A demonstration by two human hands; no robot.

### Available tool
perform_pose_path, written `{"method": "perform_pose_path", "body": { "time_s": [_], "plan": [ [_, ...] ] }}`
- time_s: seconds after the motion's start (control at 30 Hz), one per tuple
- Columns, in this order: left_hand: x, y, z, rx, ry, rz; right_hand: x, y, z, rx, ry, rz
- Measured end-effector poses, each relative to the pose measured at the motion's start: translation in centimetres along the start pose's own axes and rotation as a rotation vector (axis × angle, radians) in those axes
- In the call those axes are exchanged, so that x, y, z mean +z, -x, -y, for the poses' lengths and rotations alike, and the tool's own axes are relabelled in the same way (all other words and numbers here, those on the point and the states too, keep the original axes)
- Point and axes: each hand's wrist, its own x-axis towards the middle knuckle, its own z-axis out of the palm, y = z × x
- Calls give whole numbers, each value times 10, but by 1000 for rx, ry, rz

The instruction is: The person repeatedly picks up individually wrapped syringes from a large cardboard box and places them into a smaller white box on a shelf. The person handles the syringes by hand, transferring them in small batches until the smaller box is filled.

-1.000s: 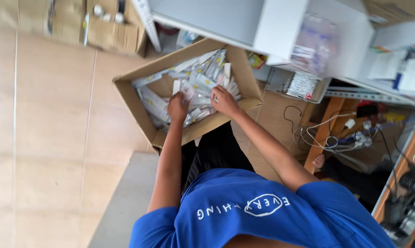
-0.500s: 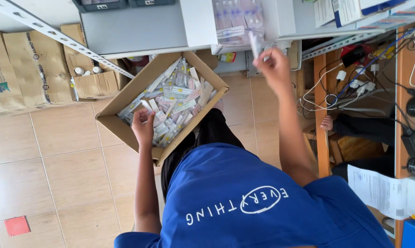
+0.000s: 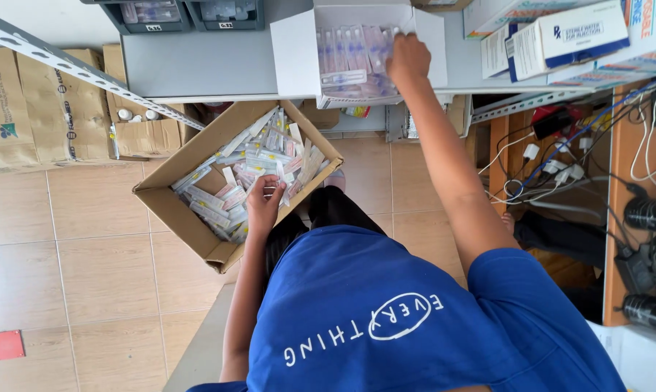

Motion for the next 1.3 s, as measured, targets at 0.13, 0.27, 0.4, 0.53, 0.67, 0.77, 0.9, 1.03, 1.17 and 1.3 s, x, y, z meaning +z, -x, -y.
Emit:
{"method": "perform_pose_path", "body": {
  "time_s": [0.13, 0.27, 0.4, 0.53, 0.67, 0.77, 0.9, 1.03, 1.17, 1.3],
  "plan": [
    [23, -11, -21, -32, 177, -11, -10, 5, -11, 16, 29, 199],
    [66, -42, -102, 86, 212, 15, -97, 45, -11, -24, -186, -52],
    [139, -118, -180, 254, 31, 98, -154, 77, -23, 162, -495, 69],
    [236, -220, -173, 333, -223, 99, -144, 100, -67, 190, -606, 151],
    [306, -281, -150, 272, -639, 77, -141, 120, -89, 80, -640, 200],
    [322, -292, -148, 259, -792, 60, -144, 129, -91, 78, -653, 260],
    [308, -278, -157, 255, -831, 66, -153, 129, -76, 28, -716, 276],
    [234, -203, -175, 292, -693, -60, -175, 115, -26, -63, -658, 301],
    [130, -101, -159, 288, -342, -45, -164, 90, 37, -128, -810, 303],
    [65, 4, -50, 120, -259, 76, -103, 90, 113, -264, -1347, 769]
  ]
}}
